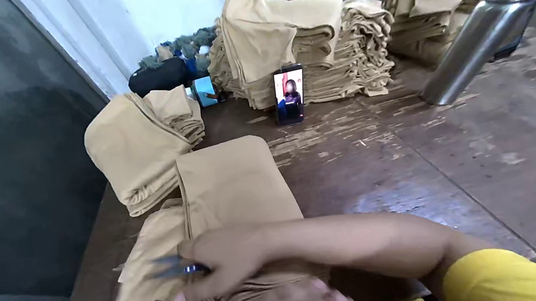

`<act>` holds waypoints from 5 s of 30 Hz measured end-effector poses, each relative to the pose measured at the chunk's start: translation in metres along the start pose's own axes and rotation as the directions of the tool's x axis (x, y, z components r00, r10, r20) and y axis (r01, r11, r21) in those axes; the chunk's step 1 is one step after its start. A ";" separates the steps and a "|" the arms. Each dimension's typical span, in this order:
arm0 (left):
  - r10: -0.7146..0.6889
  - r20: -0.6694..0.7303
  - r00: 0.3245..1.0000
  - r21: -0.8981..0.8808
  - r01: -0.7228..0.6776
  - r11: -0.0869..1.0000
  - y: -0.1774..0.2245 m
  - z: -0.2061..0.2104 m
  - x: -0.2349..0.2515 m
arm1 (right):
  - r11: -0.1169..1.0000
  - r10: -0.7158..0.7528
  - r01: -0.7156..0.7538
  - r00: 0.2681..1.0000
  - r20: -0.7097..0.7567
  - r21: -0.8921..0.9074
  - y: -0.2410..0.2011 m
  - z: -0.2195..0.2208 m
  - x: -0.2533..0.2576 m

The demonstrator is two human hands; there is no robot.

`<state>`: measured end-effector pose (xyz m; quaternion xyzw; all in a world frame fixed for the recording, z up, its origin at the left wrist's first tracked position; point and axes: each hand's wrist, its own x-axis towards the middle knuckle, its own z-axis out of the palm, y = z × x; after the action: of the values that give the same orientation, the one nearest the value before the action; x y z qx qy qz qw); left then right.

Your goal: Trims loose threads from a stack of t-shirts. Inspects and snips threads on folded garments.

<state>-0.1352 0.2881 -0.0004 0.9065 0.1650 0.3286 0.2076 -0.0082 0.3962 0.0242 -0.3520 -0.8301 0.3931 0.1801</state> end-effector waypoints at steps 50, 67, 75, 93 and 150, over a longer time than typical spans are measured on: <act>-0.031 -0.131 0.991 -0.057 0.024 0.998 -0.015 0.109 0.078 | 0.997 -0.053 0.067 0.458 -0.888 -0.025 0.080 0.042 -0.270; -0.386 0.058 0.921 -0.989 0.107 0.106 -0.002 0.138 0.111 | 0.998 -0.006 -0.059 0.219 -0.976 -0.019 0.083 0.037 -0.259; -0.372 -0.112 0.921 -0.976 -0.032 0.214 -0.002 0.154 0.091 | 0.888 0.005 -0.419 0.420 -0.908 -0.189 0.060 0.062 -0.288; -0.257 -0.201 0.945 -0.910 -0.084 0.406 -0.004 0.157 0.082 | 0.678 0.002 -0.686 0.361 -0.933 -0.264 0.045 0.074 -0.269; 0.008 0.062 0.998 -0.017 -0.007 1.000 -0.022 0.101 0.079 | 0.736 -0.159 -0.677 -0.148 -0.976 -0.017 0.048 0.032 -0.325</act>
<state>-0.0144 0.3141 -0.0398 0.9150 0.1525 0.3027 0.2188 0.2176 0.1645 -0.0404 -0.7265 -0.3910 -0.2244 0.5186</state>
